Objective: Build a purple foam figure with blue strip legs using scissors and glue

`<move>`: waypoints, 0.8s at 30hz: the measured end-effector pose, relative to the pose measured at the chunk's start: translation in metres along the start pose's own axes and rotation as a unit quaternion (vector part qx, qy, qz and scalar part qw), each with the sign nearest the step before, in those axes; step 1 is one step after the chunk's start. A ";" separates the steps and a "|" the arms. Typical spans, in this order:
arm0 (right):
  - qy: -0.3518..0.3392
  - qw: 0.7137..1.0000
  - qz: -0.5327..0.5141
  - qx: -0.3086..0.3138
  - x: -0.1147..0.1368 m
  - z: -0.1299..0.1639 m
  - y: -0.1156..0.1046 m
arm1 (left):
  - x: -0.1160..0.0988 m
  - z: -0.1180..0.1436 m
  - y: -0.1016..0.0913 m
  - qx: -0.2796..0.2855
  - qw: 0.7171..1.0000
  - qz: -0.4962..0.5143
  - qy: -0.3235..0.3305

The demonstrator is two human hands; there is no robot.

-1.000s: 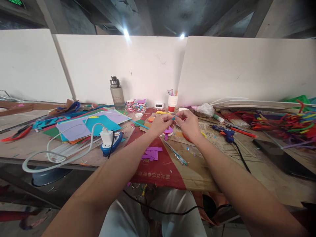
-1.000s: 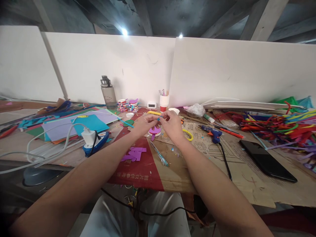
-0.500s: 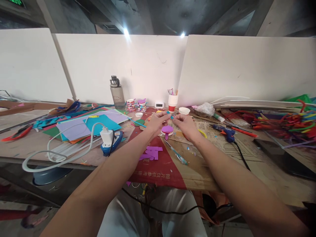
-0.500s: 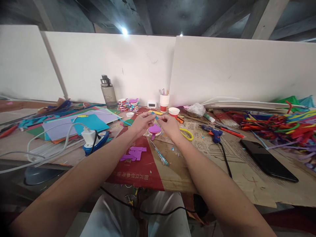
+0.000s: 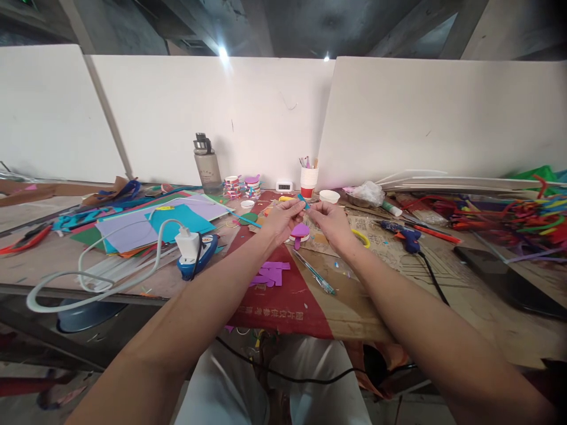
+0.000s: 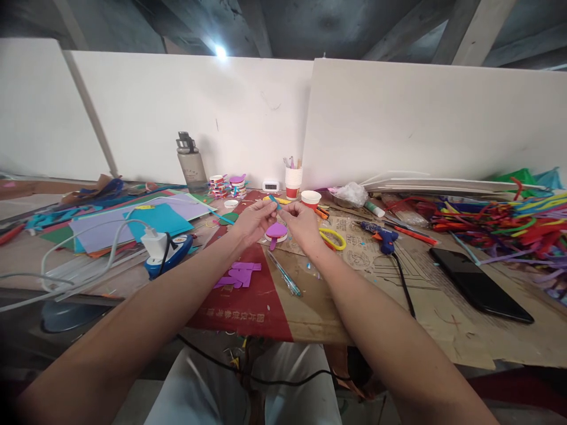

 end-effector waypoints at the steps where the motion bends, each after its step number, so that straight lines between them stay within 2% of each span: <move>1: 0.000 1.000 -0.002 0.011 0.000 0.000 0.000 | -0.001 -0.001 -0.001 -0.003 1.000 0.000 0.000; 5: 0.009 0.999 -0.004 0.048 0.001 -0.003 -0.004 | -0.007 -0.003 -0.007 -0.024 1.000 0.004 -0.002; 10: -0.005 0.998 0.059 0.004 0.007 -0.009 -0.020 | -0.018 -0.005 -0.014 -0.061 0.997 0.034 -0.016; 14: -0.034 0.990 0.133 -0.021 0.001 -0.014 -0.026 | -0.017 -0.005 -0.018 -0.036 0.998 0.032 -0.041; 17: -0.018 0.980 0.197 -0.022 -0.004 -0.024 -0.022 | -0.014 -0.006 -0.021 -0.020 0.998 0.010 -0.053; 19: 0.017 0.962 0.271 -0.009 -0.001 -0.031 -0.019 | -0.014 -0.007 -0.024 -0.023 0.998 0.000 -0.055; 22: 0.044 0.907 0.416 0.053 0.010 -0.039 -0.019 | -0.018 -0.007 -0.027 -0.044 0.997 -0.017 -0.054; 24: 0.044 0.873 0.475 0.104 0.017 -0.038 -0.023 | -0.022 -0.006 -0.029 -0.060 0.996 -0.031 -0.053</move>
Point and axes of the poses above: each hand's wrist, its own z-axis away from the middle knuckle, its own y-axis out of the palm, x = y × z, the point moved 1 cm from there along -z, towards the middle knuckle, and after that the axes turned 2 degrees about -z, right-handed, at the moved point
